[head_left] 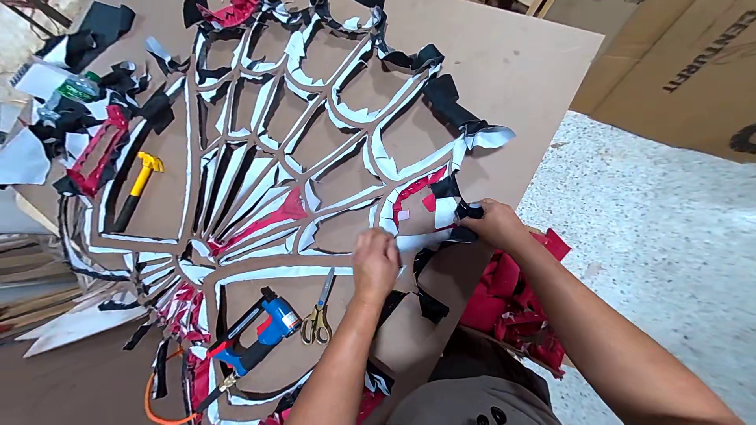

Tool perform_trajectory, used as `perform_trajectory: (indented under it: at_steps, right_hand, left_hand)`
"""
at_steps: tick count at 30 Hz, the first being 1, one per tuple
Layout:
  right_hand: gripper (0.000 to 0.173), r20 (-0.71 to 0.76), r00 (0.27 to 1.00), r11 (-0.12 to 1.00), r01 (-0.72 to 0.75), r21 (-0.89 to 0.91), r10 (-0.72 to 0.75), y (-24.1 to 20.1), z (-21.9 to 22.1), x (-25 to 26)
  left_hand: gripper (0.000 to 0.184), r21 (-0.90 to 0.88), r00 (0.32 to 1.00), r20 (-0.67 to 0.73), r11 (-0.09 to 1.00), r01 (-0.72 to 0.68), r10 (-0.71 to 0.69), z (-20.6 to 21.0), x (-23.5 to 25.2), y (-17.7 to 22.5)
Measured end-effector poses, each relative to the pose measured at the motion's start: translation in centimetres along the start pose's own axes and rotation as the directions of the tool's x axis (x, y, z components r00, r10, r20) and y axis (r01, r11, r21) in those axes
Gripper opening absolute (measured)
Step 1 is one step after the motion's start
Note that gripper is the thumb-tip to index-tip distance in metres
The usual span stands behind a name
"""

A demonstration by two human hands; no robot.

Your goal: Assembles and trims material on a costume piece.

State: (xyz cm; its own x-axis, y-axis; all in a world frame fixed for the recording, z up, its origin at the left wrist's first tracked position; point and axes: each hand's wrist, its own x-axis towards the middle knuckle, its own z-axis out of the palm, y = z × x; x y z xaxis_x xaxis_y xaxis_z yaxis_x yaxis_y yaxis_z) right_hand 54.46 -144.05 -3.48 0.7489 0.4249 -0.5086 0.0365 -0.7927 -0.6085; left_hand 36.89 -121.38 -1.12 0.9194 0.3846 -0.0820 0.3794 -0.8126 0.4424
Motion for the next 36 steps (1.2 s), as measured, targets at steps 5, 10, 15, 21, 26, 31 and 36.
perform_trajectory:
  at_steps: [5, 10, 15, 21, 26, 31, 36]
  right_hand:
    - [0.029, -0.003, 1.000, 0.999, 0.000, -0.054, 0.000, -0.6, 0.0, -0.2]
    - [0.038, 0.178, 0.979, 0.973, -0.134, 0.185, 0.101, 1.5, -0.4, 0.9]
    - [0.031, 0.261, 0.965, 0.952, -0.115, 0.284, 0.038, 2.2, -0.1, 1.2]
    - [0.046, 0.091, 0.996, 0.860, -0.056, 0.508, 0.011, -1.0, -1.5, 5.9]
    - [0.083, 0.166, 0.986, 0.940, -0.085, 0.329, 0.031, -3.6, -0.2, 6.2]
    - [0.044, 0.020, 0.986, 0.780, -0.144, 0.609, 0.167, -3.0, 1.4, 5.5]
    - [0.025, 0.116, 0.986, 0.498, -0.161, 0.852, 0.120, -2.3, 0.3, 5.7]
  left_hand:
    - [0.055, -0.212, 0.839, 0.297, 0.825, 0.523, -0.455, -1.8, 6.0, -2.6]
    - [0.037, -0.508, 0.700, 0.598, 0.492, 0.707, -0.389, -0.1, 7.4, -4.5]
    - [0.037, -0.480, 0.709, 0.559, 0.531, 0.699, -0.429, 0.1, 6.3, -4.0]
    - [0.034, -0.473, 0.760, 0.493, 0.602, 0.643, -0.424, 1.0, 6.3, -4.4]
    - [0.035, -0.459, 0.769, 0.466, 0.624, 0.632, -0.437, 1.2, 6.3, -4.6]
    - [0.035, -0.460, 0.770, 0.473, 0.625, 0.630, -0.428, 1.3, 6.2, -4.8]
    - [0.036, -0.508, 0.773, 0.486, 0.587, 0.630, -0.409, 0.9, 6.2, -5.0]
